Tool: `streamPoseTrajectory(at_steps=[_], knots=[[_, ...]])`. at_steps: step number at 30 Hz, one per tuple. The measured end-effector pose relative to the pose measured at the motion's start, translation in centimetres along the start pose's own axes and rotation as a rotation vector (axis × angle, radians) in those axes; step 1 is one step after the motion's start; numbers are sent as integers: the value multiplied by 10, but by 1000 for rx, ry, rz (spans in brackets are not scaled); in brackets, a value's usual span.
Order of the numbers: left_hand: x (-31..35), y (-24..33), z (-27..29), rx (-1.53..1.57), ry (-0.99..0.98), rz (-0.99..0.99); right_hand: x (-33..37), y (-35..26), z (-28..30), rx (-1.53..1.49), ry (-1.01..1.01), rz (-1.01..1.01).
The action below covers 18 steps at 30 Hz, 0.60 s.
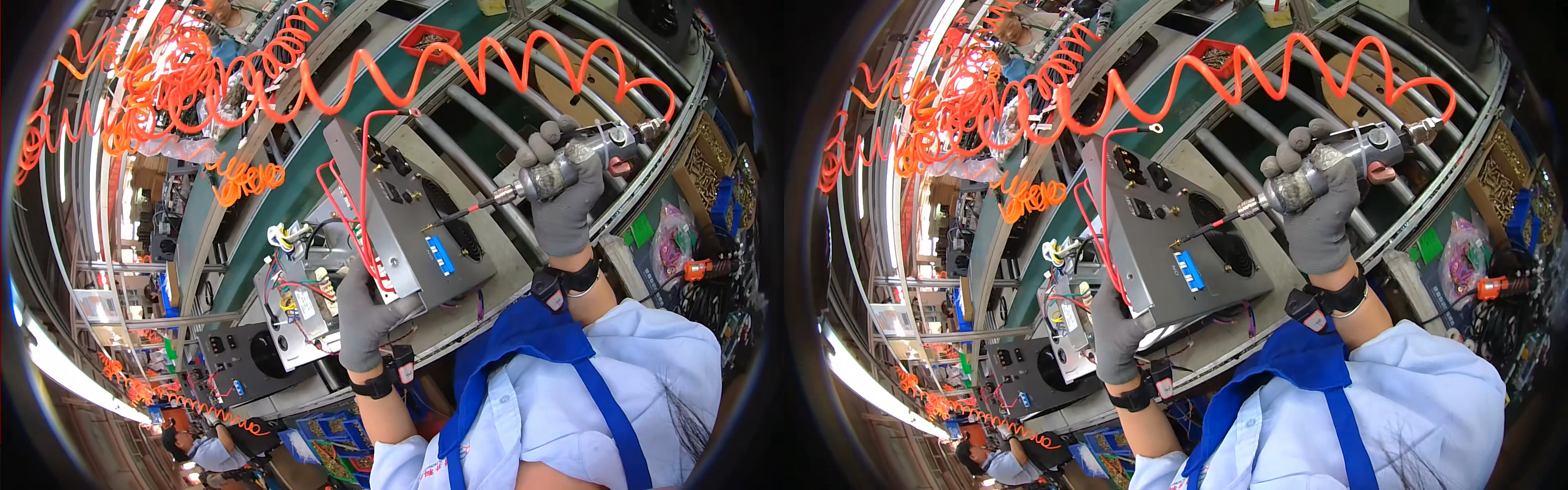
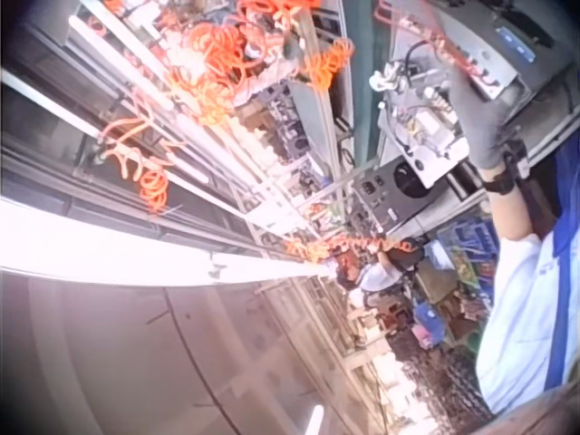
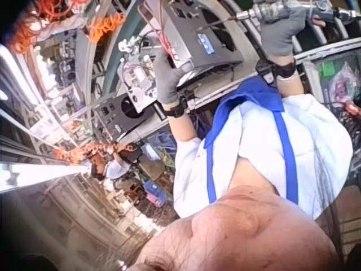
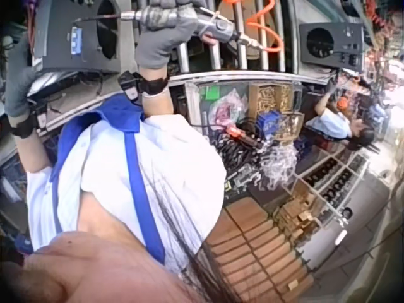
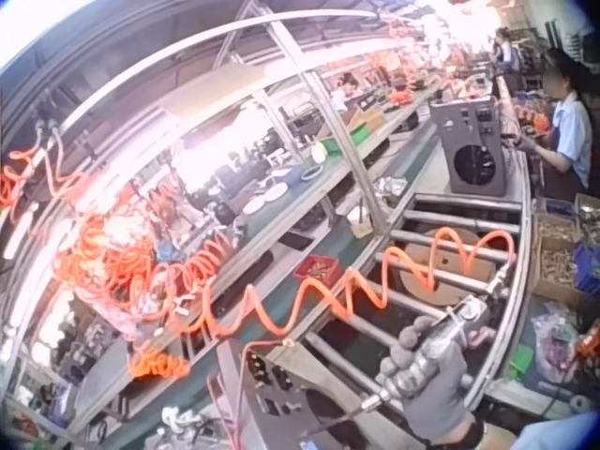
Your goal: Assembling a solar inverter unit on a production line using pneumatic and electric tools to install circuit boards and connect wiring.
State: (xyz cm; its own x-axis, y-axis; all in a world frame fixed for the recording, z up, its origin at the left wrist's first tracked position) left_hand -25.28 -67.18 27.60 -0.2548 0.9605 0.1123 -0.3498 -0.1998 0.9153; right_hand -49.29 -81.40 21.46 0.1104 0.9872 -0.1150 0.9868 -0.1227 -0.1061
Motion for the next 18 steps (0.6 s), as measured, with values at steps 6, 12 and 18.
streamPoseTrajectory(at_steps=[6, 12, 18], knots=[[1, -6, 0, 16, 26, 16, -3, 13, -4, -21, 7, -64], [2, -8, 2, -39, 35, 3, -12, 23, 0, -55, -11, -110], [4, -6, 1, -75, 34, 4, -15, 29, 0, -109, -52, -110]])
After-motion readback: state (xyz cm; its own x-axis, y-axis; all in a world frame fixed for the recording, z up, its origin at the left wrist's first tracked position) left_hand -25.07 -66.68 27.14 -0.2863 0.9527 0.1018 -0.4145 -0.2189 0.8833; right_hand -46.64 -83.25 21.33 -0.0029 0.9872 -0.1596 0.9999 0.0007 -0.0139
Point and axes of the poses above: each hand's wrist, its own x-axis away from the middle knuckle, its own z-axis out of the back of the hand, y = z × x, the point moved 7 cm from there along -x, towards the middle knuckle, and after that the axes turned 5 degrees about -x, right-handed, at the moved point
